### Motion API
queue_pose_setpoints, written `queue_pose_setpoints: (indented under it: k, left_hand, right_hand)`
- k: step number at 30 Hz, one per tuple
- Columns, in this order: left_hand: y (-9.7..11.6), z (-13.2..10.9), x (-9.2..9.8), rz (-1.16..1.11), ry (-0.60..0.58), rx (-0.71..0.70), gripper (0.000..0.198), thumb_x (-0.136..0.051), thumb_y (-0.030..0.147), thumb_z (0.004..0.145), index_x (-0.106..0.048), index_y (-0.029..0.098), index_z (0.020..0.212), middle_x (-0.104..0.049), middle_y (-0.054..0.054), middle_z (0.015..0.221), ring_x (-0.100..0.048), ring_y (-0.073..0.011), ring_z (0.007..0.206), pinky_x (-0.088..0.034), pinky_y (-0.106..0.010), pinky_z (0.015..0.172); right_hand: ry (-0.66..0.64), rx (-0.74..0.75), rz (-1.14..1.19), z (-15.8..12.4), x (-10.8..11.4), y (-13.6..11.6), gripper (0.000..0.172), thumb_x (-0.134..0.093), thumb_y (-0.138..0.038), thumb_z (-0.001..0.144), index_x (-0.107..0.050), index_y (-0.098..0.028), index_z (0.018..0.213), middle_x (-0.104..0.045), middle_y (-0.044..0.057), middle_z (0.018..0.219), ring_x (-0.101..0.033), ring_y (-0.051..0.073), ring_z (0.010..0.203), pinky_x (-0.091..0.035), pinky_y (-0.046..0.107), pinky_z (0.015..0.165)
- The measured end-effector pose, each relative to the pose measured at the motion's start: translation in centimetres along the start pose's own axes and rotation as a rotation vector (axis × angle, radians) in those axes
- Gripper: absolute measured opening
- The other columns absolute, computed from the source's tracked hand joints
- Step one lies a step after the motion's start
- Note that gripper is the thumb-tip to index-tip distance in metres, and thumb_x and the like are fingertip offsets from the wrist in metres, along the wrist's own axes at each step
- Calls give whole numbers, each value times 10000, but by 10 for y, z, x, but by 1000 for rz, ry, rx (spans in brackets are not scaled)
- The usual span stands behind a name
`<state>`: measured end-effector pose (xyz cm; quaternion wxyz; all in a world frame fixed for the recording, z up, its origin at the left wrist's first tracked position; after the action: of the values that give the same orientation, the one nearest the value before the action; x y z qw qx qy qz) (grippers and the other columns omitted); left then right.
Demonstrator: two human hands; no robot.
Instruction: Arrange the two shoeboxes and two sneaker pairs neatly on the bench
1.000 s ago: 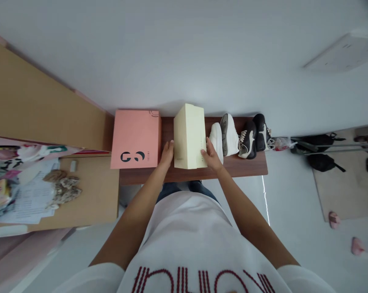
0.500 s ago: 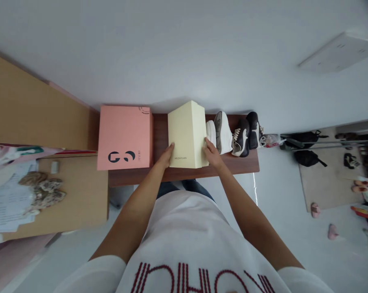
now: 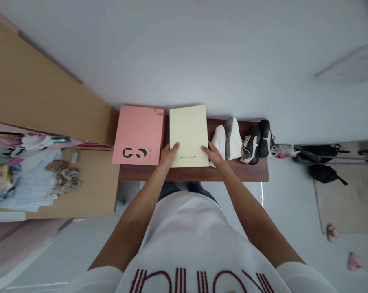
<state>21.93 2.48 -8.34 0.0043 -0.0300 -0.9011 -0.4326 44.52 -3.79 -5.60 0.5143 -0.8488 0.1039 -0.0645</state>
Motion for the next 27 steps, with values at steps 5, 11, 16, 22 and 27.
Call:
queue_pose_setpoints:
  k: [5,11,16,22,27]
  left_hand:
    - [9,0,2,62,37,-59,577,-765,551,835,-689,214,1297,-741,-148,1253,-701,-307,1177,-540,-471,1044]
    - [11,-1,5,146,73,-80,530,-763,512,855,-706,212,1287,-743,-139,1254,-699,-313,1174,-525,-451,1057]
    - [8,3,8,229,91,-58,511,-726,495,897,-683,206,1316,-746,-123,1252,-712,-267,1149,-542,-403,1028]
    - [8,7,6,268,72,-57,447,-690,431,939,-677,202,1323,-744,-124,1259,-720,-251,1121,-554,-381,998]
    - [9,9,4,370,92,-59,447,-678,421,953,-662,188,1335,-738,-145,1260,-709,-271,1139,-535,-397,1016]
  right_hand:
    - [-46,-48,84,9,-9,14,564,-775,-455,789,-635,-233,1288,-712,74,1330,-661,314,1230,-501,548,1121]
    - [-77,-89,147,15,-11,31,543,-790,-438,779,-625,-227,1252,-715,102,1320,-672,313,1221,-494,563,1124]
    - [-75,-103,170,21,-13,40,593,-826,-455,757,-609,-227,1260,-711,101,1331,-646,295,1271,-481,533,1150]
    - [-62,-109,141,23,-17,50,632,-826,-500,756,-602,-219,1275,-713,116,1318,-646,304,1269,-482,540,1148]
    - [-79,-99,80,24,-18,53,724,-786,-555,783,-548,-221,1379,-665,118,1402,-628,283,1298,-506,506,1128]
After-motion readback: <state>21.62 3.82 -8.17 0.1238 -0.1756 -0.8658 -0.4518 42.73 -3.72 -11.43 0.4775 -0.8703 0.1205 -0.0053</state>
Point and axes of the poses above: each hand's wrist, its own z-axis towards the middle knuckle, its own x-axis out of the back of the hand, y = z × x, the point moved 1 cm from there along z, towards the middle knuckle
